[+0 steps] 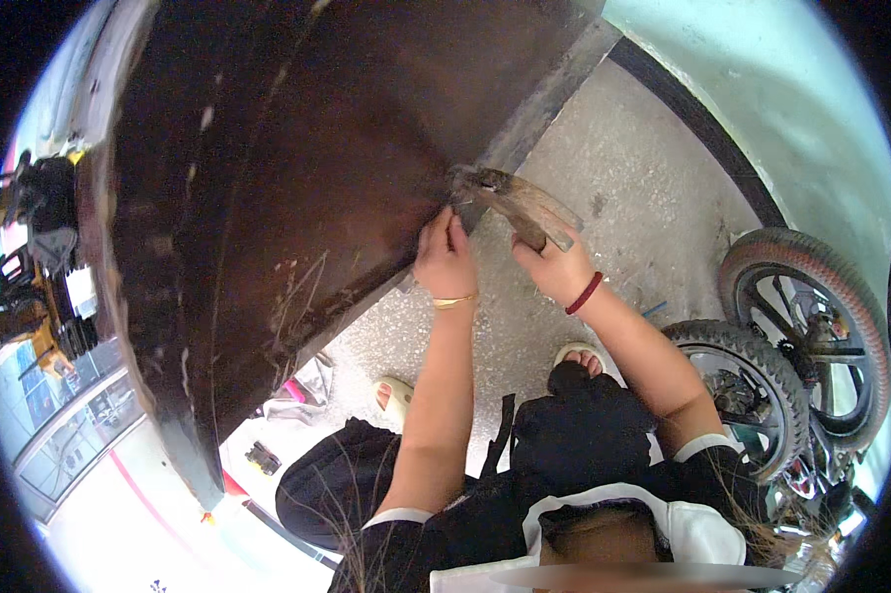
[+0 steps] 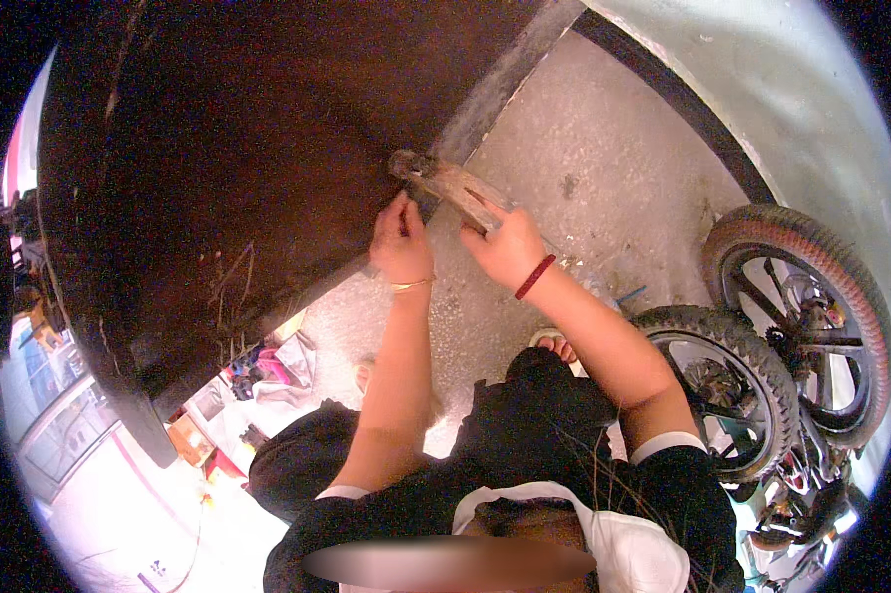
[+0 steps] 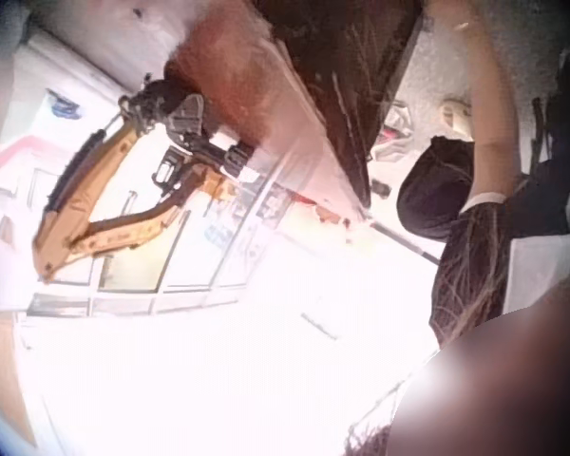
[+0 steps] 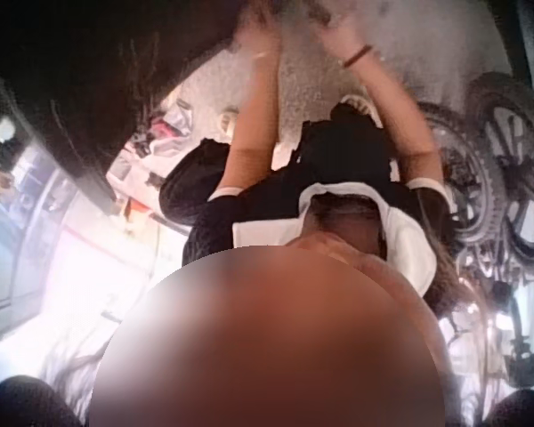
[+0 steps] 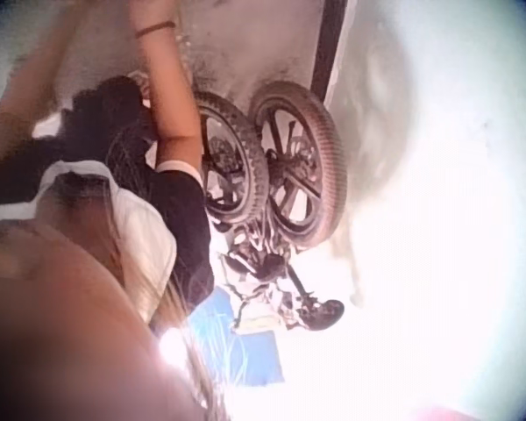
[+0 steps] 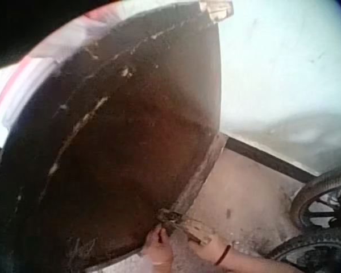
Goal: The person sits on the floor sorting small metal parts from a plastic bag into a jar. They then move to a wooden cabinet, pick up a hammer, and hammer a nail into the underside of the cabinet's side panel.
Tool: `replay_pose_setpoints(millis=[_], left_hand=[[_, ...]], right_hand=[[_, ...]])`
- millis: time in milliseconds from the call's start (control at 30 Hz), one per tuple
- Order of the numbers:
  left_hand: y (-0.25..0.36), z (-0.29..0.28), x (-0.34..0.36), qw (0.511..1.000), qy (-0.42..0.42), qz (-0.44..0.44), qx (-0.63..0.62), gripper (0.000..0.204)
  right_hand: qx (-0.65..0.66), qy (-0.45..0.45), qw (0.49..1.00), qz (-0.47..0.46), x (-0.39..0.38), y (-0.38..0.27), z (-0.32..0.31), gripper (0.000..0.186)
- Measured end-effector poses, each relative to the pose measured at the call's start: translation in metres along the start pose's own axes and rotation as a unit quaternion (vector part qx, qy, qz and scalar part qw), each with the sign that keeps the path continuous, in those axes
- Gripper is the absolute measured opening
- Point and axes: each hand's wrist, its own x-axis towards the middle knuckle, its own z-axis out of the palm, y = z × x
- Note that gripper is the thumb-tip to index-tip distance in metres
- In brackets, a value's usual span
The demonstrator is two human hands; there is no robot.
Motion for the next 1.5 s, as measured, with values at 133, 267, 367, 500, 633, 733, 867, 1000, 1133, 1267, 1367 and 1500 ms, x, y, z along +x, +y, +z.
replay_pose_setpoints(millis=[133,267,367,500,633,733,867,1000,1133,1267,1367,1500], left_hand=[[0.009,-0.011,0.018,0.970,-0.195,-0.023,0.146,0.021],[0.003,-0.014,0.026,0.955,-0.278,-0.031,0.099,0.014],[0.017,-0.014,0.031,0.937,-0.315,-0.025,0.148,0.012],[0.018,-0.019,0.018,0.944,-0.298,-0.025,0.142,0.008],[0.022,-0.036,-0.001,0.975,-0.221,-0.004,0.014,0.008],[0.018,-0.031,-0.008,0.982,-0.160,-0.039,-0.093,0.012],[0.006,-0.025,-0.012,0.988,-0.113,-0.019,-0.102,0.013],[0.003,-0.018,-0.019,0.975,-0.091,-0.134,-0.153,0.014],[-0.003,-0.011,-0.023,0.978,-0.094,-0.116,-0.147,0.017],[-0.003,-0.014,-0.021,0.974,-0.141,-0.114,-0.134,0.020],[-0.002,-0.013,-0.019,0.946,-0.056,-0.184,-0.260,0.021],[0.009,-0.009,-0.008,0.984,0.039,-0.132,-0.117,0.011]], right_hand=[[-0.003,0.012,0.999,0.037,-0.005,-0.013,0.008,0.024],[0.085,0.025,0.995,0.043,-0.010,-0.026,0.016,0.018],[0.125,0.035,0.990,0.058,-0.013,-0.031,0.015,0.015],[0.098,0.012,0.994,0.041,-0.010,-0.037,0.009,0.015],[0.034,0.001,0.998,0.045,-0.008,-0.034,0.004,0.016],[0.066,-0.003,0.996,0.059,-0.008,-0.034,0.002,0.017],[0.045,-0.007,0.998,0.048,-0.007,-0.040,-0.002,0.018],[0.060,-0.020,0.997,0.054,-0.007,-0.040,-0.003,0.019],[0.062,-0.019,0.996,0.059,-0.007,-0.038,-0.001,0.018],[0.085,-0.010,0.995,0.047,-0.007,-0.033,-0.001,0.017],[0.120,-0.011,0.992,0.044,-0.007,-0.035,0.001,0.017],[0.098,0.001,0.995,0.033,-0.007,-0.031,0.002,0.027]])
